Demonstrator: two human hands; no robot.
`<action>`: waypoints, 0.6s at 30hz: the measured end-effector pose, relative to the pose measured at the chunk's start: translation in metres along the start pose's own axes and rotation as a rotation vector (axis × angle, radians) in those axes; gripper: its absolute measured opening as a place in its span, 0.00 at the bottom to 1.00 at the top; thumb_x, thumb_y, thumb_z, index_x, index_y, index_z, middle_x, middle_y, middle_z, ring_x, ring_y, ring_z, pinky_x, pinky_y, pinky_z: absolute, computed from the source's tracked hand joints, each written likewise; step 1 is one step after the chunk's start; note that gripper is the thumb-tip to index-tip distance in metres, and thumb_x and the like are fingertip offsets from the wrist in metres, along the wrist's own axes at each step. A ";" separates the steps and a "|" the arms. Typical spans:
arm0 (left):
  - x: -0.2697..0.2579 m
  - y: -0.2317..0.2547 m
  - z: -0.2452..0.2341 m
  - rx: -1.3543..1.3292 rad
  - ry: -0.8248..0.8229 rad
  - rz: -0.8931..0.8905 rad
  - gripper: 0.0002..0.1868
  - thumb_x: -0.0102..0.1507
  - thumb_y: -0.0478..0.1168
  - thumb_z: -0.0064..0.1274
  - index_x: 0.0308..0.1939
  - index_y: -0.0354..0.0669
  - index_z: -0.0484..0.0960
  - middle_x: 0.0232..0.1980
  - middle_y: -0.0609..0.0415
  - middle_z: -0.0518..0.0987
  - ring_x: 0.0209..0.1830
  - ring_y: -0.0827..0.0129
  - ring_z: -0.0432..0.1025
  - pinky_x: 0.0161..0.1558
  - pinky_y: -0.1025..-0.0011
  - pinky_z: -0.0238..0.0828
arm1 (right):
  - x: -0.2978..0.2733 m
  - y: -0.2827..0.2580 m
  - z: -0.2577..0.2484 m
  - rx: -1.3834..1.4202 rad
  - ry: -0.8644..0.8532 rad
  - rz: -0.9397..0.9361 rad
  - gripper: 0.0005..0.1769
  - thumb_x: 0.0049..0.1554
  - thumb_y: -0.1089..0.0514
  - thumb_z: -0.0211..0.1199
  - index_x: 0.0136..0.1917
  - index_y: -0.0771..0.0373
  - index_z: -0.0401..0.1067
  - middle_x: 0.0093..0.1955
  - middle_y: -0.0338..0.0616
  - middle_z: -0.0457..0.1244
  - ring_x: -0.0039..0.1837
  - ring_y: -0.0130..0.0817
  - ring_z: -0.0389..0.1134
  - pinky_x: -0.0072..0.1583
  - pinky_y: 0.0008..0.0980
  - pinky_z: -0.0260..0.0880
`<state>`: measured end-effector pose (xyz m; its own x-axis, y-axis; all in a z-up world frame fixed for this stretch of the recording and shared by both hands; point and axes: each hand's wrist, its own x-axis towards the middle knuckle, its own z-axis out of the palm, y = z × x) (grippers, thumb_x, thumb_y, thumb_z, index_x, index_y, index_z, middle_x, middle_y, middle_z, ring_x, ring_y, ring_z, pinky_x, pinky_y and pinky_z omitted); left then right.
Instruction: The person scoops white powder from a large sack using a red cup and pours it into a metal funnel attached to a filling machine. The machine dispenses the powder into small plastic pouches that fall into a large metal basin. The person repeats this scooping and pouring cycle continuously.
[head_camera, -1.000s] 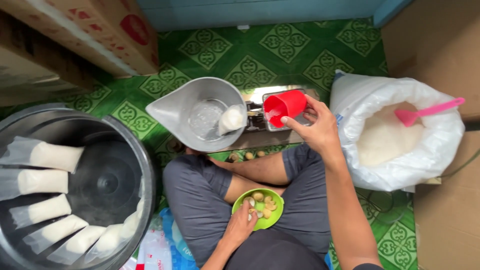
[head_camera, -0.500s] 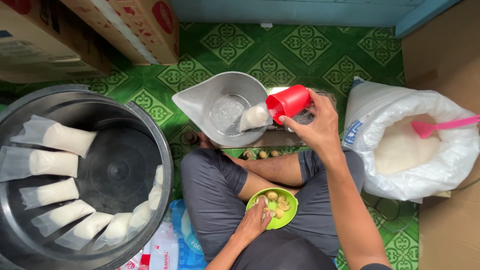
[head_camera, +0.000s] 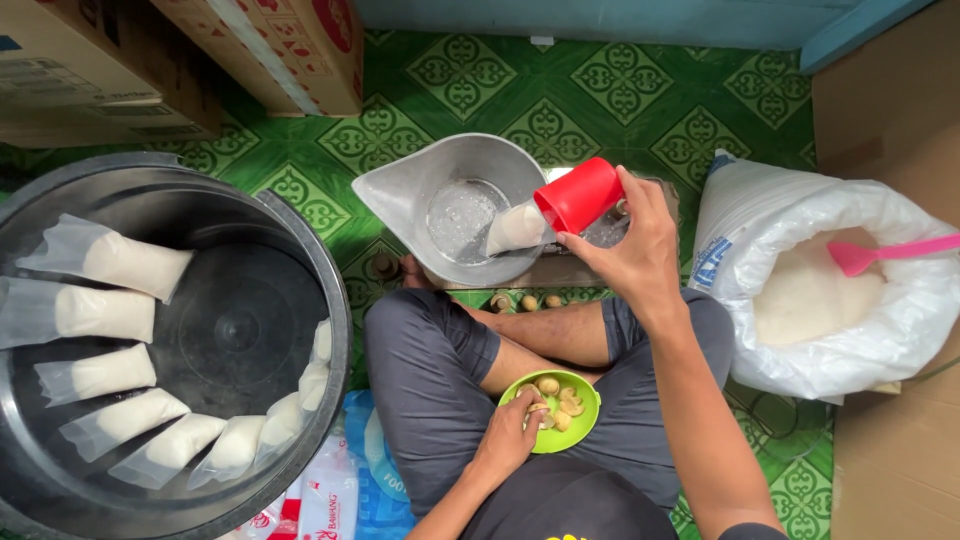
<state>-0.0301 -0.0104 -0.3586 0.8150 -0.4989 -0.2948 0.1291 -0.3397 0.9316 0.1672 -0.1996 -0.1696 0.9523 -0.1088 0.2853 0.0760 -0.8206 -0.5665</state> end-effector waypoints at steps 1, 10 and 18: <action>0.001 0.000 0.000 0.001 0.023 -0.018 0.06 0.65 0.39 0.40 0.41 0.44 0.72 0.44 0.54 0.82 0.42 0.52 0.76 0.38 0.59 0.67 | 0.000 0.000 0.000 0.004 0.004 -0.008 0.50 0.41 0.50 0.80 0.70 0.70 0.60 0.59 0.56 0.59 0.59 0.45 0.63 0.58 0.38 0.65; 0.000 0.006 -0.003 -0.008 0.028 -0.034 0.08 0.67 0.37 0.38 0.48 0.45 0.71 0.48 0.54 0.82 0.48 0.53 0.77 0.40 0.59 0.68 | -0.001 0.006 0.005 -0.028 0.011 -0.076 0.52 0.40 0.51 0.81 0.69 0.71 0.60 0.62 0.58 0.58 0.62 0.48 0.63 0.59 0.40 0.65; -0.001 0.003 -0.002 -0.028 0.090 0.019 0.09 0.66 0.40 0.48 0.44 0.41 0.81 0.44 0.53 0.74 0.41 0.60 0.73 0.42 0.63 0.68 | 0.000 0.004 0.007 -0.023 0.035 -0.146 0.50 0.41 0.52 0.81 0.69 0.71 0.60 0.63 0.59 0.58 0.62 0.49 0.63 0.59 0.41 0.66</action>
